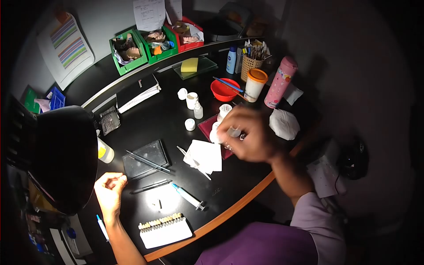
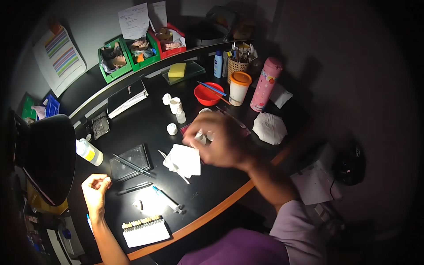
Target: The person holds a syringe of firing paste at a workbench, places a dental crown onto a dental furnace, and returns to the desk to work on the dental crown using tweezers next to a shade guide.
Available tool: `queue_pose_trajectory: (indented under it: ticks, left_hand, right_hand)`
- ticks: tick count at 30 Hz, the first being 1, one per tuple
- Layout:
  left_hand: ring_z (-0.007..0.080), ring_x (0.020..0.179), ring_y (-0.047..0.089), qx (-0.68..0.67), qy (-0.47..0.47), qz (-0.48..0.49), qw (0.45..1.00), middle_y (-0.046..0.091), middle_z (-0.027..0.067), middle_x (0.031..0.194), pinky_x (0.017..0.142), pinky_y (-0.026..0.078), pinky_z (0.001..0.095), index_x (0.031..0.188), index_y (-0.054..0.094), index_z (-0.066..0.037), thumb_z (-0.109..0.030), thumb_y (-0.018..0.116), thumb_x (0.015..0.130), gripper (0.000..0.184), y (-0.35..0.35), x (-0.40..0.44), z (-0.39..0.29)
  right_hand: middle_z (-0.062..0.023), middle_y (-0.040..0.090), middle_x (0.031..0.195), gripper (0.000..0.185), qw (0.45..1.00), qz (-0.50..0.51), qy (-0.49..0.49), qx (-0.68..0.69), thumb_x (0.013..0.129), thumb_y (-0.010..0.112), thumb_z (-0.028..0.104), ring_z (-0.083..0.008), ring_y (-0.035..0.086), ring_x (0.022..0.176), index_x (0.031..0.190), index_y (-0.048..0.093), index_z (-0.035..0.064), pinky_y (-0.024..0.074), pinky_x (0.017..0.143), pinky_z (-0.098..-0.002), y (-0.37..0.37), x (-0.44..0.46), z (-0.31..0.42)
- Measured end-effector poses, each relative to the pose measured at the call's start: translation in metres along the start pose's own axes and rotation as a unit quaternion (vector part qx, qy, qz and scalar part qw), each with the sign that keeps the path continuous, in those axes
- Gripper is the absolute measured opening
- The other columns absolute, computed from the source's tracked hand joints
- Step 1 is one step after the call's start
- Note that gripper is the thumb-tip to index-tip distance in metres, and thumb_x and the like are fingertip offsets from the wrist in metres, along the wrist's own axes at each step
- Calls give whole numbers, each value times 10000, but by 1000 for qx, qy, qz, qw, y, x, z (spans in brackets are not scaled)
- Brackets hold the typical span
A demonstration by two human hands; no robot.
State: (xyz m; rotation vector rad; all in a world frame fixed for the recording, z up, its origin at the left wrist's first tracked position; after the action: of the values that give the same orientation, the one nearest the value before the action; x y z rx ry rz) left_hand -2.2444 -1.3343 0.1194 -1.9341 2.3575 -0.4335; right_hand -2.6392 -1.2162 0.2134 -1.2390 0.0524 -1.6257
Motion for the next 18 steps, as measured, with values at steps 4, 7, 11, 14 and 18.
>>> queue_pose_trajectory:
  ticks: [4,7,11,14,18]
  left_hand:
    - [148,739,706,-15,-18,-10,1000,738,117,874,731,585,265,1038,724,66,41,733,895,145,4,-1,0]
    - [156,752,718,-40,-22,-8,999,747,134,910,720,584,259,1087,725,70,38,715,915,175,6,-1,0]
    - [127,722,695,9,-4,-11,1000,730,104,840,701,557,231,1011,732,57,48,729,892,120,7,-2,-3]
    - [104,704,678,37,2,-8,999,721,87,782,677,525,214,969,740,49,60,752,856,114,3,-2,0]
    - [120,706,683,16,0,-36,999,734,97,829,694,551,233,981,741,53,55,751,868,113,7,-2,2]
  right_hand:
    - [-65,708,808,101,985,-24,135,-105,859,766,124,-166,694,788,883,719,38,538,729,-326,-85,34,-58]
    - [-60,731,822,126,968,-9,175,-182,872,746,126,-134,686,769,948,729,28,535,717,-319,-137,66,-106]
    - [-86,743,837,124,933,40,184,-307,848,742,90,-163,704,774,940,730,8,543,720,-323,-169,104,-129]
    - [-127,740,814,111,920,83,152,-352,821,751,85,-188,712,747,890,736,-1,553,706,-336,-173,119,-142]
    - [-137,730,781,77,905,185,160,-349,816,744,57,-201,717,728,834,728,-15,558,710,-336,-141,99,-110]
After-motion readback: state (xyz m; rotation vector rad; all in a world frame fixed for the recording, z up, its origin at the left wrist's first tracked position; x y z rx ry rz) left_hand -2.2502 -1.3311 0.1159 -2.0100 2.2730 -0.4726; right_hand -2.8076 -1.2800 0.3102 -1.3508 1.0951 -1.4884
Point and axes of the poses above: each hand's wrist, its own x-axis towards the middle knuckle, its own y-axis out of the palm, z = x × y, the point moved 3 cm from there along x, towards the middle knuckle
